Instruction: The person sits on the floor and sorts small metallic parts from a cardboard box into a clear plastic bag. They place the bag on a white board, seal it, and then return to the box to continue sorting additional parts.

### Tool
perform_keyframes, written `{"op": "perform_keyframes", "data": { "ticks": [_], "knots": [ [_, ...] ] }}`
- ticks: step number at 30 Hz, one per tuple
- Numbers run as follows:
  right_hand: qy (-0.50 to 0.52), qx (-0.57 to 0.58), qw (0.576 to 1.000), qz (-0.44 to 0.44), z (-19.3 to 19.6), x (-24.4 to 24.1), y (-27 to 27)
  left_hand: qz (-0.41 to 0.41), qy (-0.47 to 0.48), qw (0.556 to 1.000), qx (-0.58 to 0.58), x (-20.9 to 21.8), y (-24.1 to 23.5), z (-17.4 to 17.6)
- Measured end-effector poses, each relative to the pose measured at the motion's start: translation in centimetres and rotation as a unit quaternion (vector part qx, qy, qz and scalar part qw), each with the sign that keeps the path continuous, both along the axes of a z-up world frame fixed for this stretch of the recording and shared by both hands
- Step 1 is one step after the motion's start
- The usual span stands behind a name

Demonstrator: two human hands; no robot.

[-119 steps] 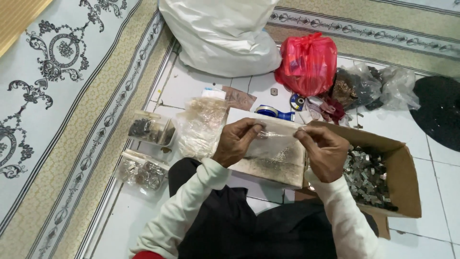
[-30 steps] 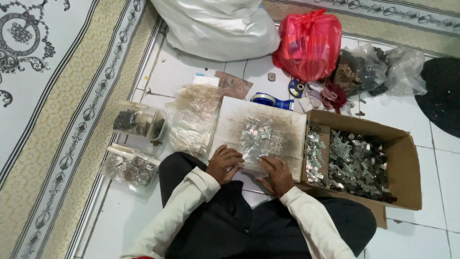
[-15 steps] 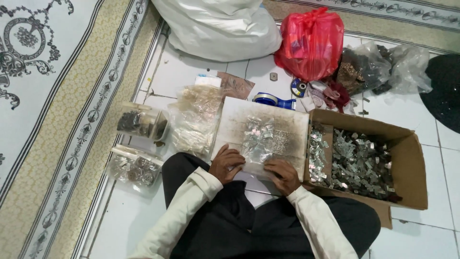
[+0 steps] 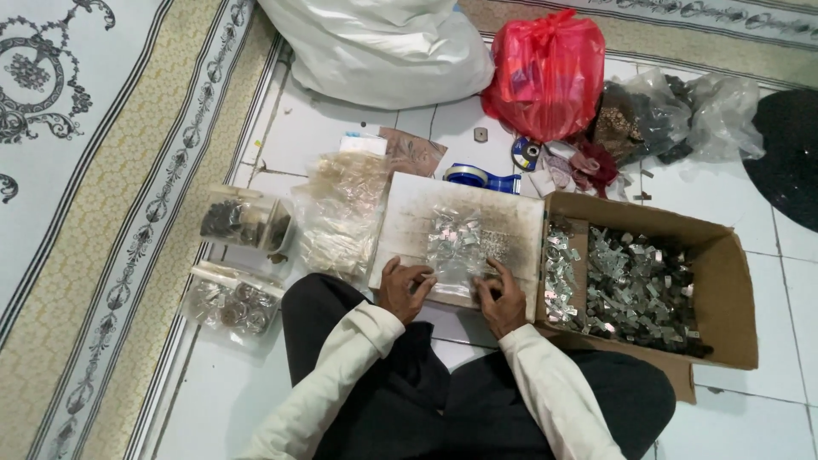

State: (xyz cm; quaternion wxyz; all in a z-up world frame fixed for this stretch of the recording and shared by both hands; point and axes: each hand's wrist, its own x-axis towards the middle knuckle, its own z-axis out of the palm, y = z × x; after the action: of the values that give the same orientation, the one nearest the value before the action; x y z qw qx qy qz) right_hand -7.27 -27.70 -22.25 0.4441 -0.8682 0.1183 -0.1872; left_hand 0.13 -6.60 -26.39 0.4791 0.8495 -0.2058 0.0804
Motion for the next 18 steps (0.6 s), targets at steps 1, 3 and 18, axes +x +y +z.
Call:
{"op": "perform_keyframes", "data": {
  "ticks": [1,3,18],
  "knots": [
    [0.000,0.001,1.000,0.000,0.1,0.2,0.2,0.000,0.000,1.000,0.001,0.0,-0.4,-0.3],
    [0.026,-0.047,0.998,-0.030,0.5,0.5,0.6,0.048,-0.012,0.998,0.038,0.1,-1.2,-1.0],
    [-0.010,-0.224,0.971,-0.084,-2.8,1.4,0.4,0.102,-0.082,0.987,0.089,0.3,-2.2,-0.6]
  ]
}}
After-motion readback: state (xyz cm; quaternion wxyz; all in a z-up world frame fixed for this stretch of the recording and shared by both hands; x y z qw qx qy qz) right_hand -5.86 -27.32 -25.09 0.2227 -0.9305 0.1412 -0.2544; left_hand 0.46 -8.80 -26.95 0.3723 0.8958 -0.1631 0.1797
